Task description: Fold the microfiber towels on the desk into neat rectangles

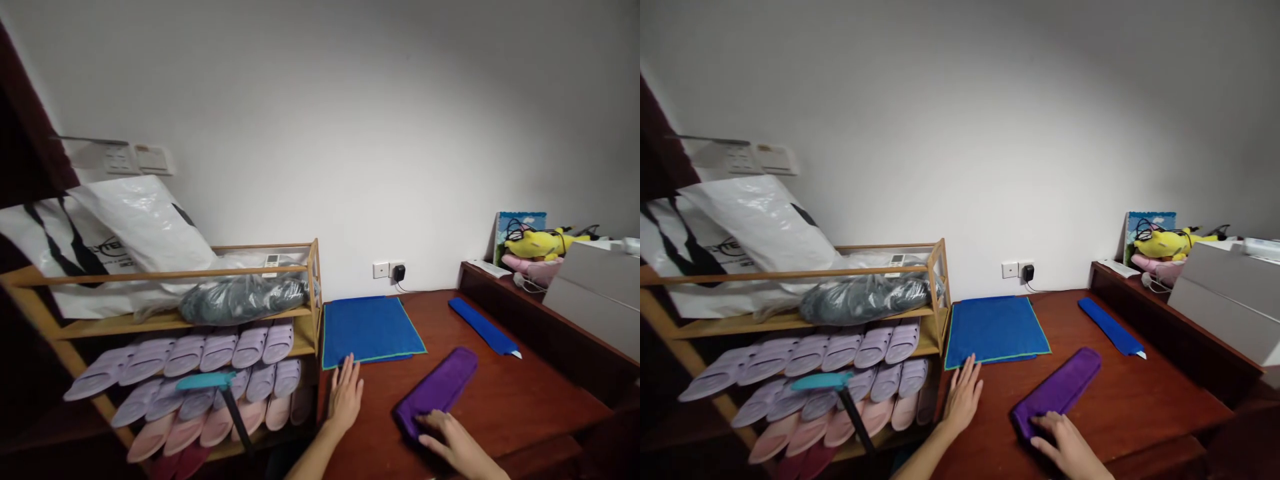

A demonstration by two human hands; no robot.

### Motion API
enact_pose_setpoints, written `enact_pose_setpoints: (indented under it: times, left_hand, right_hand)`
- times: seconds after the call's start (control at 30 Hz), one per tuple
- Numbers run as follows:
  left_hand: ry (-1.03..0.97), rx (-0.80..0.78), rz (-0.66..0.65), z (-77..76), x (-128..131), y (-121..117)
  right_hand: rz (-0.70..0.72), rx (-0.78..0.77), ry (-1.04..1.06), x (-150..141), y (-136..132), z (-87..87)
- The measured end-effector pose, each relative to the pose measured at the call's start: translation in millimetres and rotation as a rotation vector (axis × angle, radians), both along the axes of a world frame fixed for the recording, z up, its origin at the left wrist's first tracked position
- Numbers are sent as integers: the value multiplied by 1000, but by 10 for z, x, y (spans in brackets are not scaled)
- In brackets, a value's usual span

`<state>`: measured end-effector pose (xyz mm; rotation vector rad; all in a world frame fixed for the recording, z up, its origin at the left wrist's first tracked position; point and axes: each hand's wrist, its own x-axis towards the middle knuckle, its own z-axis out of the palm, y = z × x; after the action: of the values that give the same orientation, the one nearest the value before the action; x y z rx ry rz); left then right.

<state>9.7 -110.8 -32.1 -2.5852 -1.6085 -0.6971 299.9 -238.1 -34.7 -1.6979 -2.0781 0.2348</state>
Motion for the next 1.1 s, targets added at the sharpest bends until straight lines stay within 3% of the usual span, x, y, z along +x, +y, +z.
enact_pose_setpoints:
  times: [0.1,0.2,0.27,0.33,0.43,0.6,0.73,0.83,0.97,1.1]
  left_hand:
    - [-72,-166,-157,69,336,-287]
    - [-71,-336,-287,79,602,-542]
    - [-69,-374,-328,60,661,-664]
    - [-84,-360,-302,45,618,-745]
    - [-71,-334,-268,69,415,-820]
    - [70,-340,-318,183,-105,-895]
    - [108,-330,-265,323,-508,-805]
    - [172,-221,-308,541,-638,-636]
    - [328,-75,-357,935,-447,-297]
    - [262,-7,-265,1239,-20,39]
  right_hand:
    - [-123,13,-23,-23,216,119]
    - [-315,8,-131,-37,373,-23]
    - [-351,-16,-166,-54,369,-162]
    - [-298,-41,-181,-23,295,-245]
    - [-187,-69,-248,171,151,-228]
    - [-316,22,-399,454,2,-192]
    - [-229,72,-390,280,-86,-362]
    - [-219,123,-371,92,-161,-472]
    - [-258,108,-354,-91,-215,-435]
    - [-292,-45,-224,-353,-229,-304]
